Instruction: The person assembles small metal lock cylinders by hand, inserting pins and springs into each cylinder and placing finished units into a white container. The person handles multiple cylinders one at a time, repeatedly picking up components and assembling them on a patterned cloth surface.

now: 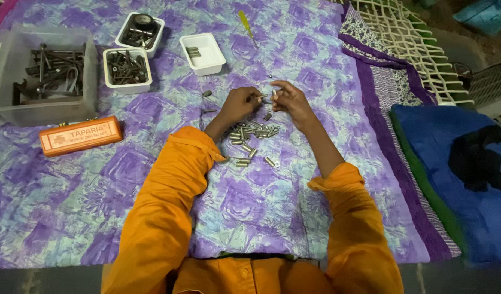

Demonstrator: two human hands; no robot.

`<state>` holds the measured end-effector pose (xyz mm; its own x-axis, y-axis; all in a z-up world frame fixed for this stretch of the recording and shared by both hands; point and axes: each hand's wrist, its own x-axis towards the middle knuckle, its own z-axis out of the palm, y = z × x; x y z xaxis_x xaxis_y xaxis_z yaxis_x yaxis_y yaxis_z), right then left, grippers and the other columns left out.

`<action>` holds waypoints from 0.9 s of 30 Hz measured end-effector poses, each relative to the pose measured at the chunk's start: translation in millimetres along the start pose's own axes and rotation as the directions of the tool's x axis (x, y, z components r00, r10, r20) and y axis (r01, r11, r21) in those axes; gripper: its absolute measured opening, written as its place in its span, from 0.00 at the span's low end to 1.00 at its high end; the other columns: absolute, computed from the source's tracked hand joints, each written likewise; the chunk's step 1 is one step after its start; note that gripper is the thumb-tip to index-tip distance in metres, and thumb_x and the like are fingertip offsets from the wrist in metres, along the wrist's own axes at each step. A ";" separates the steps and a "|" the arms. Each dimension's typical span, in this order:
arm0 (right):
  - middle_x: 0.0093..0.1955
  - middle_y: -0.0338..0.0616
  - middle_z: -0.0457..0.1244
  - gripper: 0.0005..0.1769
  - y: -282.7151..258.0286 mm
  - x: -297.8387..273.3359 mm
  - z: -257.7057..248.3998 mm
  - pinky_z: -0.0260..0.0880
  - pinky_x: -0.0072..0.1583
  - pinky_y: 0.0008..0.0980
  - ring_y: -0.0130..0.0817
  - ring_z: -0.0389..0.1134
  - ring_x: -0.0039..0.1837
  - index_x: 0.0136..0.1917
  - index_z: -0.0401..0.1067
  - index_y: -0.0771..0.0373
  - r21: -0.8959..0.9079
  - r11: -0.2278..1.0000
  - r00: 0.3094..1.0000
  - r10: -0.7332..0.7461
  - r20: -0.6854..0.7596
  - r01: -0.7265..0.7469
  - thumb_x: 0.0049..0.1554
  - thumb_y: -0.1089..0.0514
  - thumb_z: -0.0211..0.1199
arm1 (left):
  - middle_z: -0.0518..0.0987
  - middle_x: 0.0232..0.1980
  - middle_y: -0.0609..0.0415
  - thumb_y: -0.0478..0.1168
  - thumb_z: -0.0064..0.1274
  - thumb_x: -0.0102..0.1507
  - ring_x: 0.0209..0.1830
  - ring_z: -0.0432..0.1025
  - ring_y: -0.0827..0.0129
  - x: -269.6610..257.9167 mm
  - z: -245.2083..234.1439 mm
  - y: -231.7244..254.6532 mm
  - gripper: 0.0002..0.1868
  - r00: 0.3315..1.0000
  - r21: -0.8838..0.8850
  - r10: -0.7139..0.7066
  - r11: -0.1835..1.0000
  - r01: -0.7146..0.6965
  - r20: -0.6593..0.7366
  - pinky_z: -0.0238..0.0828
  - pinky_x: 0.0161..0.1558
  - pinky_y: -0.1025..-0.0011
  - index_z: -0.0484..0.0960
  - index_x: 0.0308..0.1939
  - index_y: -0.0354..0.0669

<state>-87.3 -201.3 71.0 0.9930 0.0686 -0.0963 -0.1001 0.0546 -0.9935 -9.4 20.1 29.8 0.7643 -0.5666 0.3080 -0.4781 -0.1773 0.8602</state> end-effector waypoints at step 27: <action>0.63 0.46 0.69 0.13 -24.4 -16.8 -3.5 0.71 0.68 0.41 0.38 0.70 0.65 0.56 0.77 0.64 -0.092 0.995 0.926 0.079 0.370 -0.048 0.59 0.56 0.66 | 0.82 0.28 0.47 0.40 0.55 0.63 0.24 0.76 0.66 1.7 4.0 -4.3 0.11 0.997 -0.029 -0.082 0.996 0.082 -0.015 0.69 0.30 0.67 0.85 0.45 0.38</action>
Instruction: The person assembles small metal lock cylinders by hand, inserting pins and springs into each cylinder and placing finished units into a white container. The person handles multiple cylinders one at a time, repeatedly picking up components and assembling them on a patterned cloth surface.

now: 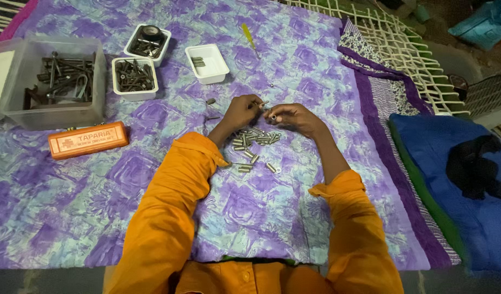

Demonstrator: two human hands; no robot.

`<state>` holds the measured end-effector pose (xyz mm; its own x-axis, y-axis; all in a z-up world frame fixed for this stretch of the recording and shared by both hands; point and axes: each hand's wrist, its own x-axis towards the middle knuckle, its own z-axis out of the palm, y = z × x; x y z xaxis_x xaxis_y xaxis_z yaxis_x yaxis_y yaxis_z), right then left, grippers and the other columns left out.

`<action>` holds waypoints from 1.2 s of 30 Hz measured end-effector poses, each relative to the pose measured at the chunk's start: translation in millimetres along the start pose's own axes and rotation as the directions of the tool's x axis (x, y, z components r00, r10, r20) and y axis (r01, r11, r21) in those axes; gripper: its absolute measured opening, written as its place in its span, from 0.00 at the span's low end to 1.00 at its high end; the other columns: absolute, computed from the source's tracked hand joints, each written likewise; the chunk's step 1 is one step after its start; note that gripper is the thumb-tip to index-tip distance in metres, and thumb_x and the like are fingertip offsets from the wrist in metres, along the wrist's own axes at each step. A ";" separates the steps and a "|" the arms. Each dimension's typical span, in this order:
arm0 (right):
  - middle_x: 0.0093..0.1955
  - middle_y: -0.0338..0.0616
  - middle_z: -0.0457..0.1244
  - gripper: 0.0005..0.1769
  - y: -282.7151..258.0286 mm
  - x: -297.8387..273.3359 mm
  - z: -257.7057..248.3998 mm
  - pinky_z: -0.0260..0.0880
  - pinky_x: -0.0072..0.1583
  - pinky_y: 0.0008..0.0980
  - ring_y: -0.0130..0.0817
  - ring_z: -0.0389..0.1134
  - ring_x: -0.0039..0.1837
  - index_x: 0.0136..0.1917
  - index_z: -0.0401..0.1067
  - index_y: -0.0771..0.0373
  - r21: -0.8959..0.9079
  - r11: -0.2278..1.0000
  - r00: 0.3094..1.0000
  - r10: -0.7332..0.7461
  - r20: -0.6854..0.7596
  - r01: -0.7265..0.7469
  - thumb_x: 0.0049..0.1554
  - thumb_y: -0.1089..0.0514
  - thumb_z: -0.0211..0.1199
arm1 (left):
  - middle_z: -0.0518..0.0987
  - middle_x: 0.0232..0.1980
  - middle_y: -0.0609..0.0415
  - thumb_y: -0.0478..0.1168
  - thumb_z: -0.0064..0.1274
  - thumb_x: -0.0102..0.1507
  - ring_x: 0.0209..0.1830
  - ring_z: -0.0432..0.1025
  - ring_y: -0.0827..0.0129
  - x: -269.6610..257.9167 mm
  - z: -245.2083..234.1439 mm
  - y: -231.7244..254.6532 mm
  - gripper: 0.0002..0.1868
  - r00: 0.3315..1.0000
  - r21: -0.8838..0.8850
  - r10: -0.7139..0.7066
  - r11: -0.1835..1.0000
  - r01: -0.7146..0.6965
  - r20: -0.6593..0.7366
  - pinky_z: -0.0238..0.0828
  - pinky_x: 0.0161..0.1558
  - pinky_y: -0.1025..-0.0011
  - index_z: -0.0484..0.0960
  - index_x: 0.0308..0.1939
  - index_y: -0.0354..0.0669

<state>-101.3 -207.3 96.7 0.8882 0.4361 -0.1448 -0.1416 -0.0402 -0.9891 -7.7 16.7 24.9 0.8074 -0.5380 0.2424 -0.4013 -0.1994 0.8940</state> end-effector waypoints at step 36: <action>0.52 0.40 0.69 0.14 22.5 7.7 -9.8 0.73 0.58 0.28 0.26 0.69 0.54 0.57 0.74 0.67 -0.207 0.975 0.943 -0.143 -0.300 0.082 0.58 0.63 0.70 | 0.83 0.31 0.47 0.38 0.58 0.62 0.28 0.78 0.62 -4.4 -3.4 11.0 0.10 0.992 0.070 0.123 0.990 -0.124 0.018 0.72 0.34 0.65 0.85 0.45 0.38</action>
<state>-93.3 -213.6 73.1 0.9891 0.1473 -0.0027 0.0256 -0.1899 -0.9815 -14.2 19.7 35.0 0.7443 -0.5728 0.3434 -0.5272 -0.1881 0.8287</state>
